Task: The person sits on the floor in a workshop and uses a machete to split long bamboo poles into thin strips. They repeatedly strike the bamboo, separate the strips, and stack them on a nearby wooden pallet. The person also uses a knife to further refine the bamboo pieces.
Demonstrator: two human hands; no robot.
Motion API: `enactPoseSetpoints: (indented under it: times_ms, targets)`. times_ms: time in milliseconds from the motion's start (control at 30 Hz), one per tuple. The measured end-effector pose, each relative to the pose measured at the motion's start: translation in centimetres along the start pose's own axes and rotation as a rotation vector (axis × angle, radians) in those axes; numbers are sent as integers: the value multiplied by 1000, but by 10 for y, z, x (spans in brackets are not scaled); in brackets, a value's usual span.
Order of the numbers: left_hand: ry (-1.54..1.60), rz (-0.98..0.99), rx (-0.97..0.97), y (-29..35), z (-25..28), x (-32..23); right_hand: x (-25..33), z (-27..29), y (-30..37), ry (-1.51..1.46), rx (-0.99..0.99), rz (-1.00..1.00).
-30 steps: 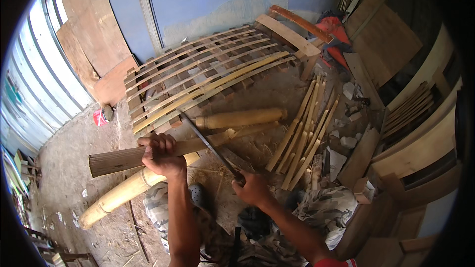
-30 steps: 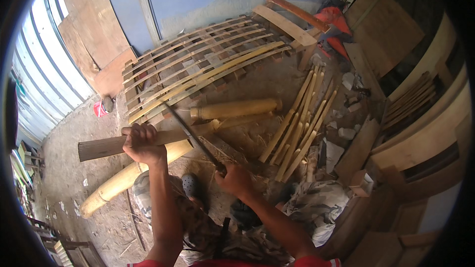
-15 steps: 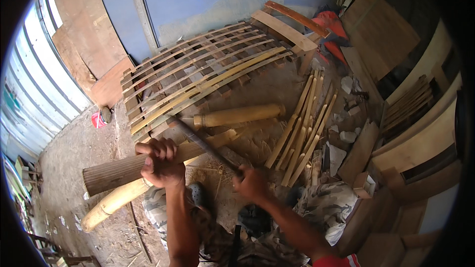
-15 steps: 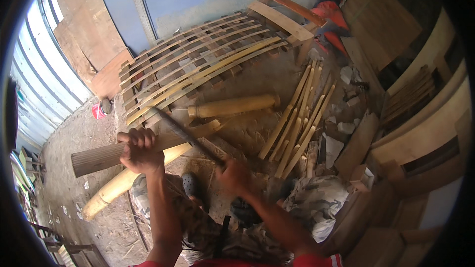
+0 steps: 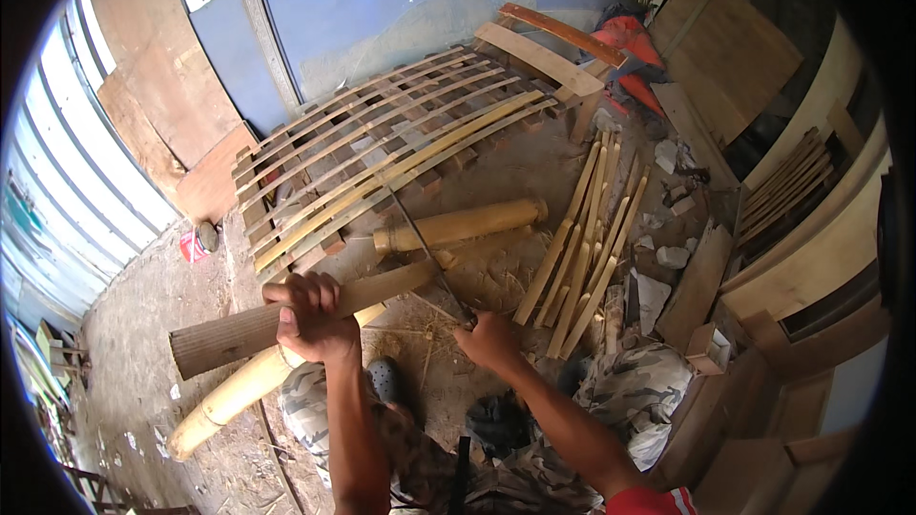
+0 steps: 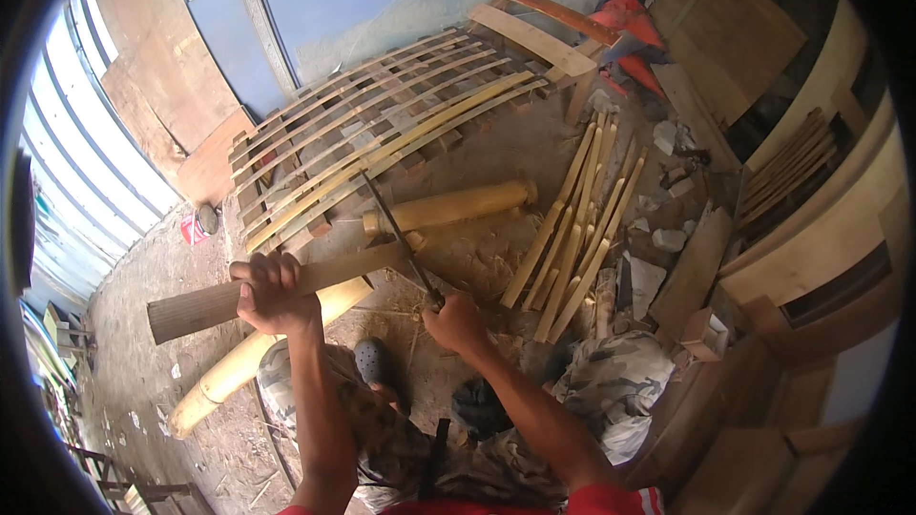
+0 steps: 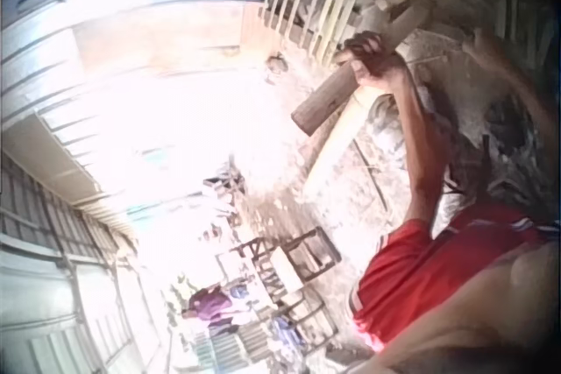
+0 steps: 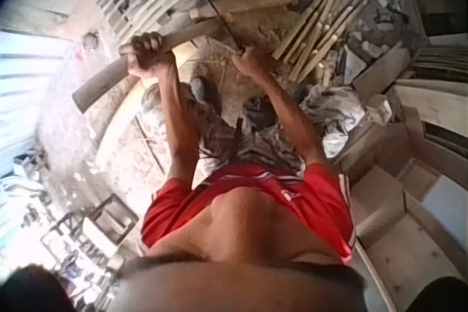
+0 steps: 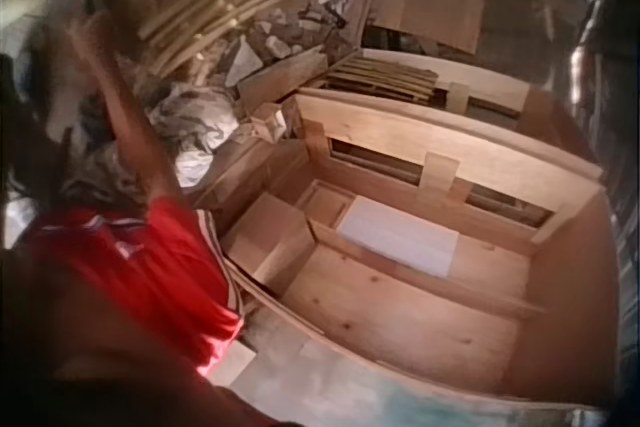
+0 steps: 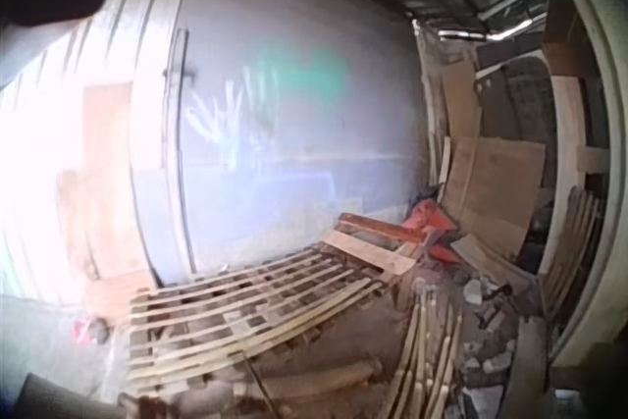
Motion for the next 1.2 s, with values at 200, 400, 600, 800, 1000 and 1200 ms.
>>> enactPoseSetpoints:
  times_ms: [200, 400, 600, 800, 1000, 1200]
  targets:
    - [42, -69, -88, 2, -15, -1, 8, 10, 0, -445, 254, -395]
    - [16, -140, -159, -4, -37, -18, -3, 5, -5, -751, 319, -430]
    - [257, 166, 101, -20, -14, -25, -14, 3, -8, -414, 2, -18]
    - [194, 197, 158, -21, -8, -31, 35, 22, 19, -51, -181, 269]
    - [279, 221, 164, -17, -4, -28, 38, 20, 29, 47, -206, 340]
    - [232, 197, 179, -9, 1, -19, 8, 23, 10, 130, -149, 150]
Point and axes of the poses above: each hand's wrist, its own y-axis away from the middle knuckle, its own z-axis out of the back of the hand, x = y × z, the point moved 3 cm from there along -y, towards the middle knuckle, and after that the axes turned 14 degrees about -x, right-handed, at the moved point
